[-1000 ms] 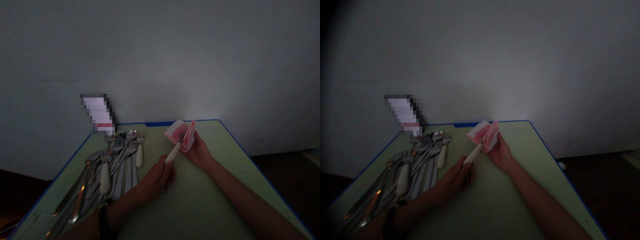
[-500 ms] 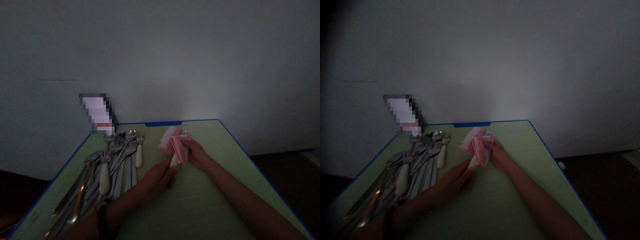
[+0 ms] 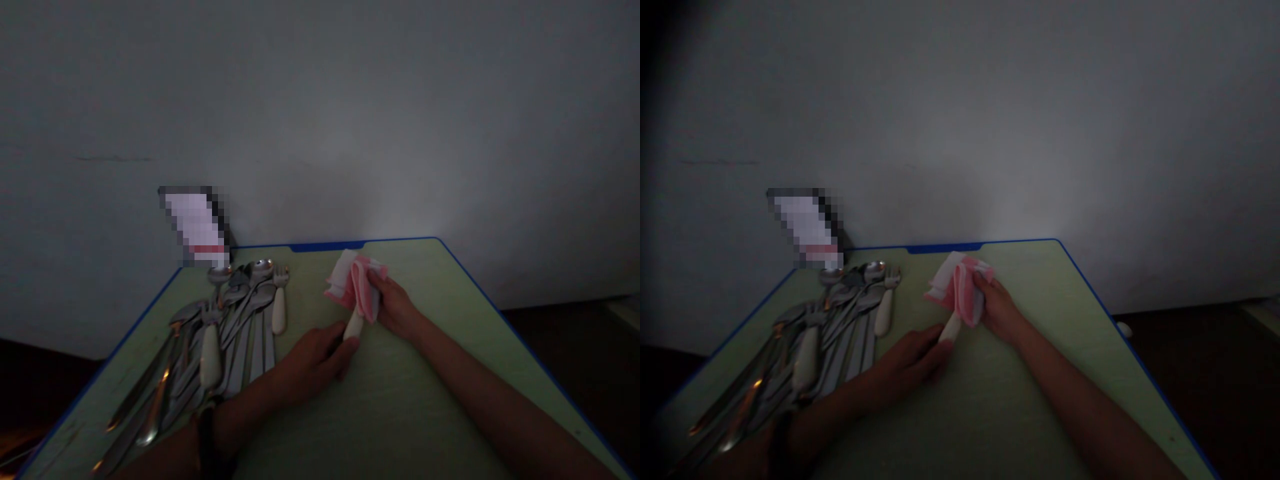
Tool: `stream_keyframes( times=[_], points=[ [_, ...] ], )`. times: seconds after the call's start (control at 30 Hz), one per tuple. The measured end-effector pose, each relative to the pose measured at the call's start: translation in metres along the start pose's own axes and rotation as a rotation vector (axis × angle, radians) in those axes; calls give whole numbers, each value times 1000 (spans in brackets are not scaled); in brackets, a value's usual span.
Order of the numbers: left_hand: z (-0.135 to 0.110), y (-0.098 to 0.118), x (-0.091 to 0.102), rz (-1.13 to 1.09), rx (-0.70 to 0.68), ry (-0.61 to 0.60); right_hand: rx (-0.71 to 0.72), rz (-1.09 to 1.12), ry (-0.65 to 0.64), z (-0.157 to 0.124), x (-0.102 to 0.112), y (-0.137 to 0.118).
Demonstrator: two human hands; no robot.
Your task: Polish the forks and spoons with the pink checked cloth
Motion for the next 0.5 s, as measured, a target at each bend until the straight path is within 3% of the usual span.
stream_keyframes(
  times=[0.5],
  points=[
    [1, -10, -1, -35, 27, 68, -48, -130, -142, -4, -10, 4]
  ],
)
Point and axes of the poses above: each hand's wrist, its own z-axis towards the middle knuckle, its own x-axis out of the back of the hand, y = z × x, the point moved 9 cm from there along z, towards the middle knuckle, and after that the axes turned 1 degree about z, right-handed, at the moved point
